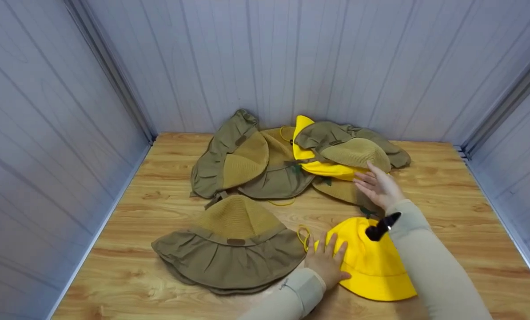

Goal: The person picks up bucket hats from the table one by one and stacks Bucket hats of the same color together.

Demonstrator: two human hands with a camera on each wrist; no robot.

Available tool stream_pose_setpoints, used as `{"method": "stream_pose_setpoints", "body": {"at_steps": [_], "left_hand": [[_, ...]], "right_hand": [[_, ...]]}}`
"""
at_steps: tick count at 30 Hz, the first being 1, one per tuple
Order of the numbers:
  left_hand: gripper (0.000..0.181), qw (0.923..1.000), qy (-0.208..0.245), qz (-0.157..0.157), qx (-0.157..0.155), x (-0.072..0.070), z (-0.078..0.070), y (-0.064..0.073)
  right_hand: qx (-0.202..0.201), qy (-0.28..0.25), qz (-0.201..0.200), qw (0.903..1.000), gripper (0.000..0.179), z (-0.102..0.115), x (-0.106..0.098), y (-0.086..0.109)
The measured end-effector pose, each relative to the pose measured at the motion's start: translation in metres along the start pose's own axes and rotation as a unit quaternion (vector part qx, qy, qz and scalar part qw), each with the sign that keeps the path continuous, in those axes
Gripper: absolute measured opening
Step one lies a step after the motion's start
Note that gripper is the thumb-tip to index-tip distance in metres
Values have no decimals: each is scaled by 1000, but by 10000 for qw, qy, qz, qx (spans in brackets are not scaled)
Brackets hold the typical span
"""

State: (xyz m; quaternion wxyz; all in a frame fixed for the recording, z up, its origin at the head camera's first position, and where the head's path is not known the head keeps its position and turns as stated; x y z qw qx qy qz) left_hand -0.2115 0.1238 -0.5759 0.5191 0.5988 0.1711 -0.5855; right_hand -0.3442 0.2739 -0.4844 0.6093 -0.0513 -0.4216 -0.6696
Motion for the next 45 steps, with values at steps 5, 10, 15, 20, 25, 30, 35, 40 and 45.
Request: {"method": "stream_pose_setpoints", "body": {"at_steps": [5,10,15,20,25,30,35,40,45], "left_hand": [[75,9999,95,-84,44,-2,0,0],[74,9998,79,-188,-20,-5,3,1],[75,9999,16,-147,-75,-5,4,0],[74,9998,32,-175,-106,-5,3,1],[74,9997,192,-120,-72,-2,2,1],[74,9997,205,-124,-35,-1,1,1],[74,9996,263,-103,-20,2,2,0],[74,9994,313,-111,0,2,2,1],[74,9993,344,-125,-25,3,0,2]], "right_hand": [[130,-1870,-246,9820,90,-1,4,-15],[31,-2510,-385,9672,86,4,5,-25],[-21,-2699,-563,9612,72,7,3,-32],[-176,-3007,-563,9519,58,7,8,-36],[-604,-2952,-74,9535,53,8,16,-37],[-1065,-2956,553,9477,56,12,22,-33],[-1210,-3681,842,9180,37,14,23,-29],[-1196,-4053,1112,8995,10,10,22,-28],[-1225,-3721,1381,9096,19,2,21,-23]]}}
Point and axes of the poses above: each hand's wrist, its own y-axis away from the middle knuckle, its own x-axis out of the palm, z = x × y, the point moved 6 cm from there along -y, towards the middle knuckle, and after that the axes turned 6 degrees about -y, right-handed, at the moved point
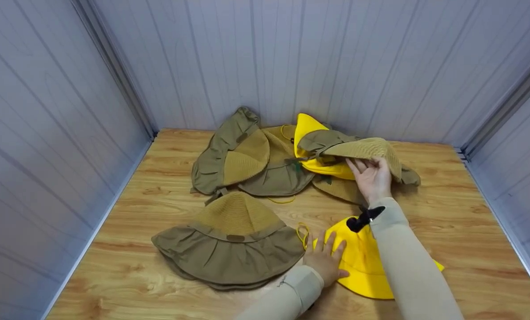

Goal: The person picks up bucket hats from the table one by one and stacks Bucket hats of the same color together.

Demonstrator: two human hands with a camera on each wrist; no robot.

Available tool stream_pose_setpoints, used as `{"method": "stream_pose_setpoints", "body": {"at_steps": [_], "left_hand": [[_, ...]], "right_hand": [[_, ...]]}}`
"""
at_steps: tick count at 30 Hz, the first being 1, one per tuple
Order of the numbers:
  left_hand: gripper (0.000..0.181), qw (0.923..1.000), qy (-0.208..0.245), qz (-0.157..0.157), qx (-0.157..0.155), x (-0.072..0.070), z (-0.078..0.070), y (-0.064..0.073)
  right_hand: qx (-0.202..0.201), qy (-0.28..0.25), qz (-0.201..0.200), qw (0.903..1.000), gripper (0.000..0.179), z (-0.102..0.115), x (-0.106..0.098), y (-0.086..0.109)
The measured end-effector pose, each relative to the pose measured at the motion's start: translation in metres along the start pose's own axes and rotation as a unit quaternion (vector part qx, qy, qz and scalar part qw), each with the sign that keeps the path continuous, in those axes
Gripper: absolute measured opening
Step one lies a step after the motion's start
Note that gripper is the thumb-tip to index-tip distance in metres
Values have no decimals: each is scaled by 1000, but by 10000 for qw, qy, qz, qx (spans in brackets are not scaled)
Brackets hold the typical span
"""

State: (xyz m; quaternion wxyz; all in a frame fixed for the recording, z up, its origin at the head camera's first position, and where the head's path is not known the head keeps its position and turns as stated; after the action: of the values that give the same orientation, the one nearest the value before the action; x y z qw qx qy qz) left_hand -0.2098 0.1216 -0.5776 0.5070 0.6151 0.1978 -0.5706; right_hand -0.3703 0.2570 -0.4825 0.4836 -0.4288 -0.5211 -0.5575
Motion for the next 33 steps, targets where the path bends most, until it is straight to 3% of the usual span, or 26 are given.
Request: {"method": "stream_pose_setpoints", "body": {"at_steps": [8,16,22,26,30,32,33], "left_hand": [[75,9999,144,16,-65,-1,1,0],[75,9999,147,2,-20,-3,0,-1],[75,9996,260,-94,-16,-5,1,3],[75,9973,711,-197,43,-7,3,6],[73,9892,1427,-282,194,-12,6,8],[70,9772,2079,-268,321,-17,11,8],[67,9666,2526,-235,378,-21,15,9]], "right_hand": [[61,866,701,9938,40,-3,8,12],[-84,1011,940,9904,45,-1,12,23],[-206,1069,1177,9871,38,0,21,33],[-277,957,1195,9878,31,3,23,38],[-220,771,1190,9897,24,4,25,43],[-133,662,1172,9908,19,4,26,46],[-84,571,1139,9918,15,4,27,47]]}}
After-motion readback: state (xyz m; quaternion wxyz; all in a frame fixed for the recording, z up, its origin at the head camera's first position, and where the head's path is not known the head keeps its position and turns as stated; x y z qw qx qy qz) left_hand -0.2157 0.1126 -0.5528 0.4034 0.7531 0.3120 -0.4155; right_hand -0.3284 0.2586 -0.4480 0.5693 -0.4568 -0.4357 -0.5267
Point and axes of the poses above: each hand's wrist, its own y-axis away from the middle knuckle, its own x-axis out of the palm, z = x × y, the point moved 6 cm from there along -y, towards the middle knuckle, and after that the axes turned 6 degrees about -y, right-handed, at the moved point
